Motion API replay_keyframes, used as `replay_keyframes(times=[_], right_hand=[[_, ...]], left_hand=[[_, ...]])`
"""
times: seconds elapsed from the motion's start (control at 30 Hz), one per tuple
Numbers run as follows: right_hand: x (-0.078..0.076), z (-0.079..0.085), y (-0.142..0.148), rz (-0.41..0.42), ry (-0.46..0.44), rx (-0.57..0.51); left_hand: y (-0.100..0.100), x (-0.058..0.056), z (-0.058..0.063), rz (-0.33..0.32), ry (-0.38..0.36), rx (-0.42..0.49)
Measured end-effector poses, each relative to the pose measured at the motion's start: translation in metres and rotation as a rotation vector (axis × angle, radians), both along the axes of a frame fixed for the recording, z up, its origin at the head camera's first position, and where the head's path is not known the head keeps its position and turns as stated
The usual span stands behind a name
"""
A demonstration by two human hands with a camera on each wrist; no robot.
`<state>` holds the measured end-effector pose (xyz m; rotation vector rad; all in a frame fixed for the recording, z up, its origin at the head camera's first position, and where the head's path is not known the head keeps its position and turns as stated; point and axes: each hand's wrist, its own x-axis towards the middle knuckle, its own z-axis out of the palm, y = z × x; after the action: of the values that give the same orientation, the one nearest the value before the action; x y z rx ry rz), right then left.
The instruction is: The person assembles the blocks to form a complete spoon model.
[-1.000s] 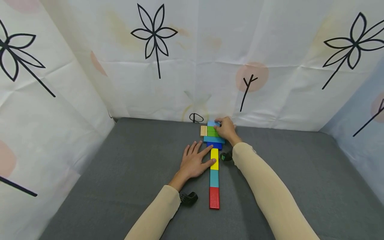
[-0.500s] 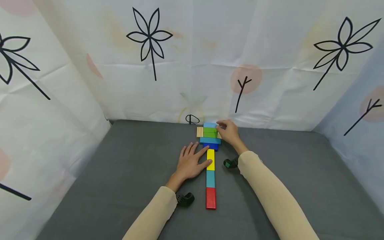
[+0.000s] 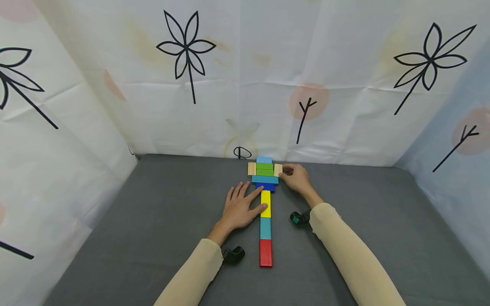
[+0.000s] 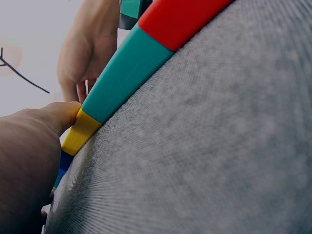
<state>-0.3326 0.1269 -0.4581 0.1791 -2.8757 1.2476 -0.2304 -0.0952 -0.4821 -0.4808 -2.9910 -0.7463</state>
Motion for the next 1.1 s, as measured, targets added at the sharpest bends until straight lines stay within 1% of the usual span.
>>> replay_keyframes(times=[0.33, 0.47, 0.67, 0.87, 1.1], right_hand=[[0.0016, 0.0044, 0.0019, -0.001, -0.013, -0.01], [0.0023, 0.0038, 0.0016, 0.007, -0.002, -0.013], [0.0015, 0.002, -0.001, -0.005, 0.016, -0.014], [0.0008, -0.0012, -0.0012, -0.013, 0.017, -0.002], [0.0023, -0.0013, 0.0002, -0.017, 0.01, -0.017]], left_hand=[[0.0039, -0.0011, 0.0011, -0.004, 0.004, -0.008], [0.0039, -0.0014, 0.0015, -0.002, 0.003, -0.008], [0.0033, -0.0023, 0.0013, -0.002, 0.002, -0.008], [0.0031, -0.0021, 0.0002, -0.005, 0.001, -0.003], [0.004, -0.002, 0.0005, -0.009, -0.003, -0.005]])
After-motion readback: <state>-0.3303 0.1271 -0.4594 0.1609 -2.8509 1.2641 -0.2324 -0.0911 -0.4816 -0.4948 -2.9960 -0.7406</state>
